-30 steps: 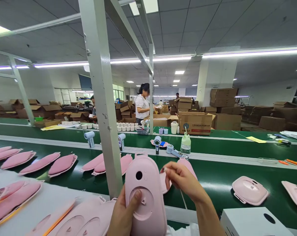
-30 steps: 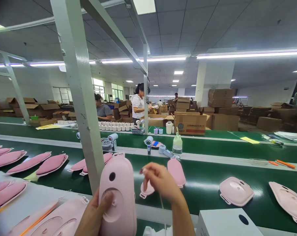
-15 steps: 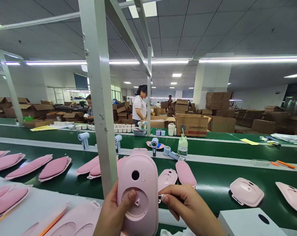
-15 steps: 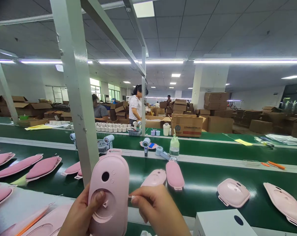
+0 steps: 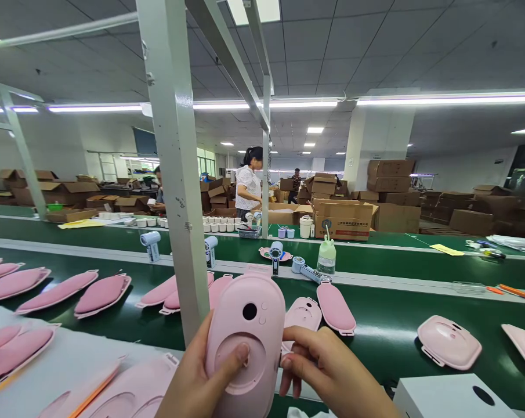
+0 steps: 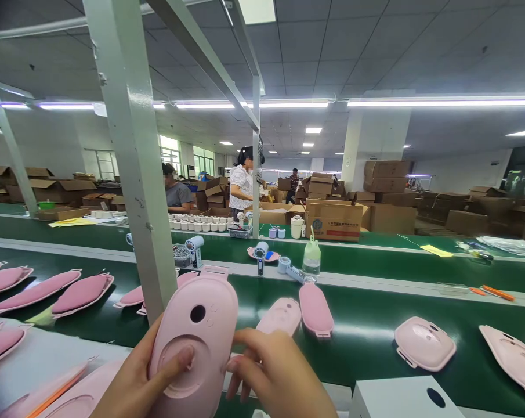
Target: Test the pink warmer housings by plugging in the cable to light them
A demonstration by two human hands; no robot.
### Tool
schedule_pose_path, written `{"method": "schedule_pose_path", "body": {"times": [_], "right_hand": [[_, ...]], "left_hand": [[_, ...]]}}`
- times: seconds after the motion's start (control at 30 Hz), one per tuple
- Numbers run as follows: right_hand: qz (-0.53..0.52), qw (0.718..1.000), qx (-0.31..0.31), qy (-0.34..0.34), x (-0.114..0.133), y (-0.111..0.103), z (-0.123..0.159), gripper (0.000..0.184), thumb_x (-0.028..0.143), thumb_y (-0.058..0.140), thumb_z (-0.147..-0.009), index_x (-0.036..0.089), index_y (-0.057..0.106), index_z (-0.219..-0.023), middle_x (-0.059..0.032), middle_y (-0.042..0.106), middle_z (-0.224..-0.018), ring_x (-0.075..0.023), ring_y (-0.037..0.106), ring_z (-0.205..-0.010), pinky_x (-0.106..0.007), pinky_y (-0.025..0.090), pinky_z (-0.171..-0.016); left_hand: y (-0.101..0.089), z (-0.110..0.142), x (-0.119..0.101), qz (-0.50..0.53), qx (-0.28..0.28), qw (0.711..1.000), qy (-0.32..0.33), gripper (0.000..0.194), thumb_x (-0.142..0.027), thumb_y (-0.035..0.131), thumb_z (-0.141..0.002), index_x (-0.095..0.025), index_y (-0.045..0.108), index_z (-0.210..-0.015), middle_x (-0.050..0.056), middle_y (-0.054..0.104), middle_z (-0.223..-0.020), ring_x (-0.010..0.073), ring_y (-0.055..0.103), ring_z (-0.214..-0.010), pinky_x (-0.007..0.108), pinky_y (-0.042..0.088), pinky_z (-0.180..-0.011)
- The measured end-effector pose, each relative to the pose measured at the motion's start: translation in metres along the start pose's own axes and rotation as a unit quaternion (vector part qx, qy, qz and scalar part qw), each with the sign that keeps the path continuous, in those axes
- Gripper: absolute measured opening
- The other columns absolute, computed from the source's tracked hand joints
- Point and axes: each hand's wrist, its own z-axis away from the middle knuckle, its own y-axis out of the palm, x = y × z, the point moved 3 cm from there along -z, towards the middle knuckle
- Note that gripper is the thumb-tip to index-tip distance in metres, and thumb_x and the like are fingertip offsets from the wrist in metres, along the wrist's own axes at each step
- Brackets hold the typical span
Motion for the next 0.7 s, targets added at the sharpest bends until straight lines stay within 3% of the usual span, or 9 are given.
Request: {"method": "schedule_pose_path", "body": {"times": [0.27, 0.53, 0.7], "right_hand": [[-0.027, 0.999, 0.009, -0.025, -0.002, 0.005, -0.004, 0.028, 0.029, 0.048, -0.087, 0.015, 0.072, -0.092, -0.0100, 0.073, -0.073, -0.0221, 0.068, -0.065, -0.030, 0.053, -0.065], [-0.025, 0.999, 0.025, 0.008, 0.000, 0.004, 0.000, 0.022, 0.027, 0.051, -0.086, 0.015, 0.068, -0.083, -0.0098, 0.073, -0.075, -0.0232, 0.070, -0.072, -0.030, 0.053, -0.070], [-0.001, 1.000, 0.011, 0.009, -0.001, 0.008, -0.006, 0.022, 0.028, 0.049, -0.088, 0.015, 0.067, -0.082, -0.0059, 0.069, -0.067, -0.0171, 0.061, -0.059, -0.025, 0.048, -0.060]], "left_hand": [[-0.005, 0.005, -0.004, 0.068, 0.064, 0.995, -0.044, 0.082, -0.055, 0.079, -0.059, -0.023, 0.049, -0.128, 0.011, 0.067, -0.117, 0.0361, 0.061, -0.111, 0.031, 0.054, -0.070], [-0.010, 0.006, -0.006, 0.067, 0.073, 0.994, -0.056, 0.086, -0.058, 0.078, -0.059, -0.022, 0.048, -0.130, 0.009, 0.070, -0.112, 0.0335, 0.064, -0.103, 0.032, 0.053, -0.074], [-0.011, 0.005, -0.011, -0.003, 0.071, 0.997, -0.040, 0.081, -0.067, 0.074, -0.057, -0.021, 0.054, -0.121, 0.005, 0.072, -0.102, 0.0270, 0.065, -0.093, 0.028, 0.050, -0.076]]}}
